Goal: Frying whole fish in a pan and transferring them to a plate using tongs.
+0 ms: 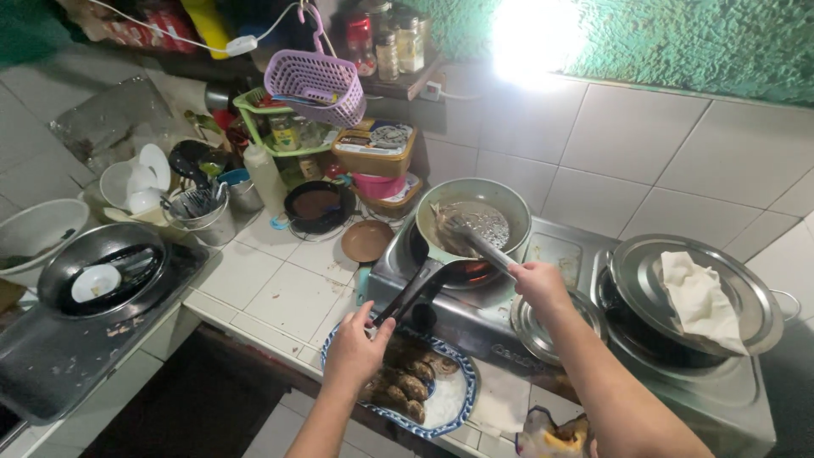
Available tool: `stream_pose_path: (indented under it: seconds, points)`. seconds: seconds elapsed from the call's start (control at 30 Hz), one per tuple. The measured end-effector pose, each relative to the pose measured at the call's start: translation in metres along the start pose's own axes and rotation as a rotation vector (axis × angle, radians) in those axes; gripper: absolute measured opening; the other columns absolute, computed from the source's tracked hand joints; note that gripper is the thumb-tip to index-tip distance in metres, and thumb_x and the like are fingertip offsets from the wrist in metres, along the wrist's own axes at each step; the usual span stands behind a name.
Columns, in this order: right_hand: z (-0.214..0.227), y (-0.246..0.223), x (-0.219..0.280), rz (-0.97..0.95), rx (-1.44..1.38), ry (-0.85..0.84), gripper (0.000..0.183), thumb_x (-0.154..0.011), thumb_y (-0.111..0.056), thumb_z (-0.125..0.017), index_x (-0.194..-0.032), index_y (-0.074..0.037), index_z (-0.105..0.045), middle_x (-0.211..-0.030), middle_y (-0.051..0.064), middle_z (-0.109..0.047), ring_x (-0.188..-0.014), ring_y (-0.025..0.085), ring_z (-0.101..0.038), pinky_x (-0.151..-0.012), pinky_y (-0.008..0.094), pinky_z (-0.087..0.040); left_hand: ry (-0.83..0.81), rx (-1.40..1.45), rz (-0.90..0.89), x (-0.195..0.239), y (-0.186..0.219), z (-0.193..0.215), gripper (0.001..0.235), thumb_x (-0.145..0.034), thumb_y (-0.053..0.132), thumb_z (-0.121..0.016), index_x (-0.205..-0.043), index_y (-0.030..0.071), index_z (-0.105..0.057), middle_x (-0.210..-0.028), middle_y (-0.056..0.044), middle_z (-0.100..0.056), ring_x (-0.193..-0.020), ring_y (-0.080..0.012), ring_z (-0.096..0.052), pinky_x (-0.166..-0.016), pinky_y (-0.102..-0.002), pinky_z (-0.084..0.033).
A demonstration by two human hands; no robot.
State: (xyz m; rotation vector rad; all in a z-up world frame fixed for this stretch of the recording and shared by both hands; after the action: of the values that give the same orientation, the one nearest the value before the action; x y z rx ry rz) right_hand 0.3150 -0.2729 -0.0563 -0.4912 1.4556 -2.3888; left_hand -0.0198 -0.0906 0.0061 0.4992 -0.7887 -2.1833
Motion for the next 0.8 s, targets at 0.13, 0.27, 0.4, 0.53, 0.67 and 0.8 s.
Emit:
stream_pose_path:
  seconds: [0.13, 0.27, 0.4, 0.53, 0.67, 0.8]
  points:
    - [-0.005, -0.002, -0.008, -0.18, -0.078, -0.024, 0.034, -0.095, -0.035, -0.07, -0.095, -0.001, -0.076, -0.071, 0.008, -0.06, -0.057, 0.019, -0.046, -0.051, 0.037, -0.035, 0.035, 0.014, -0.009, 0.001, -0.018, 0.002, 0.062, -0.089, 0.05, -0.066, -0.133, 0.008, -0.061, -0.107, -0.013, -0.068, -0.093, -0.0315, -0.068, -0.084, -0.043, -0.055]
    - [-0.007, -0.013, 0.001, -0.105, -0.027, 0.022, 0.034, -0.094, -0.032, -0.07, -0.093, 0.002, -0.076, -0.072, 0.008, -0.064, -0.058, 0.016, -0.049, -0.053, 0.036, -0.038, 0.054, 0.058, -0.028, -0.001, -0.019, 0.016, 0.058, -0.09, 0.047, -0.067, -0.132, 0.007, -0.062, -0.106, -0.013, -0.068, -0.092, -0.0292, -0.068, -0.082, -0.041, -0.055]
    - [-0.009, 0.0, 0.002, -0.023, -0.16, 0.012, 0.03, -0.093, -0.028, -0.07, -0.095, 0.001, -0.075, -0.074, 0.005, -0.065, -0.065, 0.013, -0.058, -0.059, 0.029, -0.047, 0.024, 0.086, -0.01, -0.004, -0.023, 0.029, 0.057, -0.09, 0.046, -0.067, -0.131, 0.007, -0.062, -0.105, -0.012, -0.067, -0.094, -0.0284, -0.066, -0.081, -0.041, -0.055]
    - [0.001, -0.01, 0.032, -0.066, -0.01, 0.056, 0.036, -0.098, -0.031, -0.067, -0.092, 0.005, -0.074, -0.072, 0.008, -0.062, -0.064, 0.015, -0.053, -0.057, 0.031, -0.041, 0.025, 0.097, -0.068, -0.014, -0.049, 0.026, 0.057, -0.089, 0.046, -0.067, -0.13, 0.007, -0.063, -0.105, -0.012, -0.068, -0.093, -0.0283, -0.067, -0.083, -0.041, -0.055]
    - [0.005, 0.002, 0.047, -0.154, -0.235, 0.051, 0.031, -0.095, -0.027, -0.069, -0.096, 0.004, -0.074, -0.068, 0.004, -0.056, -0.055, 0.014, -0.045, -0.049, 0.031, -0.034, -0.012, 0.165, -0.105, -0.031, -0.065, 0.026, 0.052, -0.09, 0.045, -0.068, -0.124, 0.005, -0.066, -0.101, -0.012, -0.07, -0.092, -0.027, -0.068, -0.082, -0.041, -0.055]
    - [-0.003, -0.016, 0.095, -0.217, -0.375, 0.148, 0.029, -0.095, -0.031, -0.067, -0.101, -0.003, -0.073, -0.063, 0.0, -0.052, -0.047, 0.011, -0.039, -0.043, 0.029, -0.028, -0.253, 0.624, 0.044, -0.062, -0.086, -0.043, 0.041, -0.092, 0.044, -0.067, -0.104, 0.005, -0.07, -0.087, -0.006, -0.074, -0.074, -0.0188, -0.073, -0.067, -0.034, -0.059]
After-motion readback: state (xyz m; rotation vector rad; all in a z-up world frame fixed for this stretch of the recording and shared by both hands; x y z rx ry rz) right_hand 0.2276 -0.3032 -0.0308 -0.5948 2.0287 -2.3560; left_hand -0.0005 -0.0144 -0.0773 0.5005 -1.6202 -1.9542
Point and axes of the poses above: each hand's wrist, its own x-axis away from the middle knuckle, its own z-axis out of the back of the hand, y = z × x, the point moved 2 cm from there along -x, towards the middle knuckle
